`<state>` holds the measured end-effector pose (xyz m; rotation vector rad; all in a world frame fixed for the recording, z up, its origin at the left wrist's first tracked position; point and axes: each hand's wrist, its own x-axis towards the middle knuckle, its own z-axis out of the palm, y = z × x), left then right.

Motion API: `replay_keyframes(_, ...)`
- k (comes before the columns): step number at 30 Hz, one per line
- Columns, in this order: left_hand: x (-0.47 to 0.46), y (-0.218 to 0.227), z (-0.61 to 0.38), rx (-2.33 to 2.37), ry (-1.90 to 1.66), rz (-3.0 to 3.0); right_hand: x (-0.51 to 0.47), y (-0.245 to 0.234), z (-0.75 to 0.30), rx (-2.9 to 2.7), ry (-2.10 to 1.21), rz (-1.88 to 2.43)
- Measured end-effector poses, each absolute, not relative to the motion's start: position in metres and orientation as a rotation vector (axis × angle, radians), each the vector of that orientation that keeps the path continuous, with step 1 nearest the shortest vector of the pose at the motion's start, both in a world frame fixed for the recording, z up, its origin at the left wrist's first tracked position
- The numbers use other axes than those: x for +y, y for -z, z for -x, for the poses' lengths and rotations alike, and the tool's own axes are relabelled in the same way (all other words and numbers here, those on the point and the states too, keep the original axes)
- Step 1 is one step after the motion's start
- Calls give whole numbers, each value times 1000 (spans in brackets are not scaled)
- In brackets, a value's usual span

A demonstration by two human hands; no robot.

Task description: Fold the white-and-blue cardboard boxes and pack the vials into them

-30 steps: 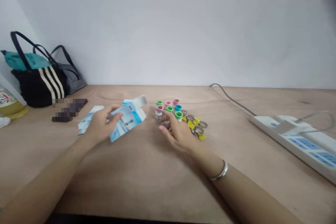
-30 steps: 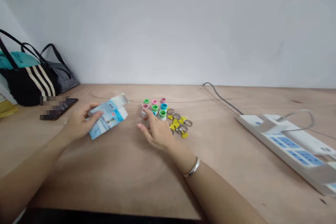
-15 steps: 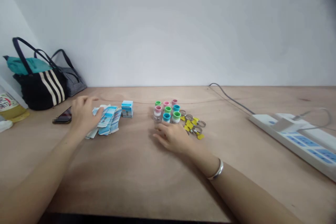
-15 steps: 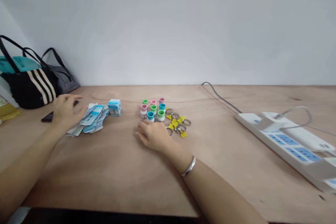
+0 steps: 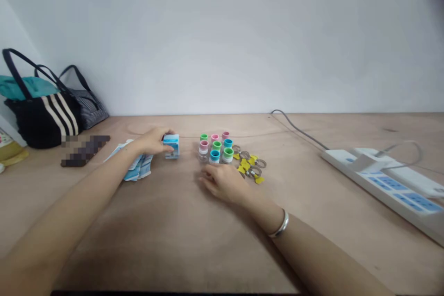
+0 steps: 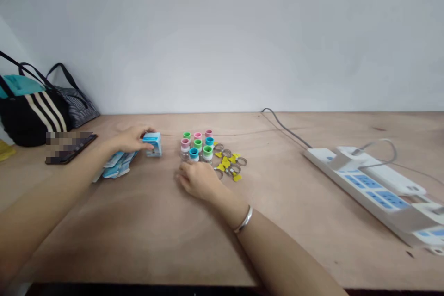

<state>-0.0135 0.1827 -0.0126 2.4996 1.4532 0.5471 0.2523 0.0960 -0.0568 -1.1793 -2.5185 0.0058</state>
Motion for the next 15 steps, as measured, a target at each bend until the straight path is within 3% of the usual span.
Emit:
replay_keyframes(6, 122, 22, -30, 1163, -752, -2311, 99, 58, -250, -2124, -296, 927)
replay_keyframes(15, 80, 64, -53, 1332, -1147, -2164, 98, 47, -252, -2296, -394, 705)
